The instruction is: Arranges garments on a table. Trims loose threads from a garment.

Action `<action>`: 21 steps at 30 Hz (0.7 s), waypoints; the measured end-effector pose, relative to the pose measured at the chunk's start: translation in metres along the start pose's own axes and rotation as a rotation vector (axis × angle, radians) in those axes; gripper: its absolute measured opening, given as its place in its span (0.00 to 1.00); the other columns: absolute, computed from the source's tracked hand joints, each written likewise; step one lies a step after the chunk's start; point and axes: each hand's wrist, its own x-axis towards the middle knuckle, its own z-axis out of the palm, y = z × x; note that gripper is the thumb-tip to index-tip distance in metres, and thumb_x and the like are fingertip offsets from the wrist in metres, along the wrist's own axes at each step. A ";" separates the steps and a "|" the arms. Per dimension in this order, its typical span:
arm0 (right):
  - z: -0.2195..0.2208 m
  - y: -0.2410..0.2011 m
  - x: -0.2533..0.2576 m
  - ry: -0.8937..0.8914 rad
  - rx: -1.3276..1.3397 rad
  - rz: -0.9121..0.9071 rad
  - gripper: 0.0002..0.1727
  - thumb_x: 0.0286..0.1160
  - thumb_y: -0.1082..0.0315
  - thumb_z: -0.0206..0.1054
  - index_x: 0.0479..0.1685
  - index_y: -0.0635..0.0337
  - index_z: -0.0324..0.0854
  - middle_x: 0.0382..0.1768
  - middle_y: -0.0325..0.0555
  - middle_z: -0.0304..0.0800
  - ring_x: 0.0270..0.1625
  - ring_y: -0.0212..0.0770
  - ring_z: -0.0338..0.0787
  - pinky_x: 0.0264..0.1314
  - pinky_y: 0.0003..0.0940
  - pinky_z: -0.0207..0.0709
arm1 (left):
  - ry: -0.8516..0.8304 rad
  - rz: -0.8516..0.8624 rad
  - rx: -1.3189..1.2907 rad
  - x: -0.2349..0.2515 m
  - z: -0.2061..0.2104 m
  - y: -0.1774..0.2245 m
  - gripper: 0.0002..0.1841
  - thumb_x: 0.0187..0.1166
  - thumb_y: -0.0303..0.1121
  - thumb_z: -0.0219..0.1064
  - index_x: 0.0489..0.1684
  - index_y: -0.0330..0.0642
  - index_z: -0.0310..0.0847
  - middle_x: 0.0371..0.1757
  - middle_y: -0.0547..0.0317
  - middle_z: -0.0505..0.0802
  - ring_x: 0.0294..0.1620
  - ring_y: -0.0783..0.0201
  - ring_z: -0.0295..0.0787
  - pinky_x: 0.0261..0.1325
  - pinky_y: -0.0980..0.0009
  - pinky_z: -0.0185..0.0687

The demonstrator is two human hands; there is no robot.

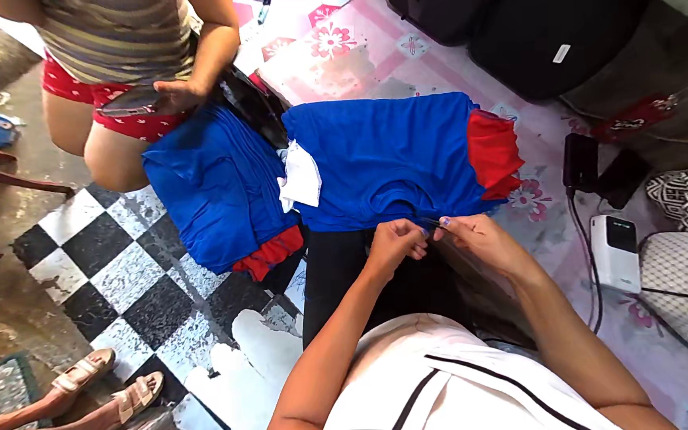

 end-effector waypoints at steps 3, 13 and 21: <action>0.002 0.006 0.001 0.188 -0.226 -0.285 0.17 0.86 0.55 0.62 0.49 0.58 0.91 0.32 0.33 0.90 0.29 0.20 0.79 0.36 0.20 0.75 | -0.039 -0.064 0.181 -0.003 -0.001 0.011 0.11 0.87 0.29 0.62 0.48 0.26 0.81 0.27 0.59 0.91 0.26 0.70 0.91 0.37 0.73 0.91; 0.000 -0.002 0.032 0.197 -0.007 -0.034 0.04 0.78 0.69 0.72 0.42 0.59 0.91 0.30 0.36 0.89 0.31 0.23 0.81 0.38 0.24 0.75 | -0.137 0.011 0.073 -0.005 -0.005 0.007 0.03 0.80 0.22 0.68 0.37 0.31 0.85 0.26 0.62 0.93 0.25 0.71 0.92 0.35 0.74 0.91; 0.003 -0.005 0.034 0.130 -0.128 0.003 0.06 0.82 0.69 0.69 0.43 0.61 0.90 0.27 0.39 0.85 0.28 0.27 0.77 0.34 0.27 0.71 | 0.122 0.088 0.068 0.015 0.005 -0.001 0.09 0.82 0.24 0.67 0.50 0.23 0.81 0.26 0.54 0.92 0.20 0.68 0.90 0.30 0.73 0.91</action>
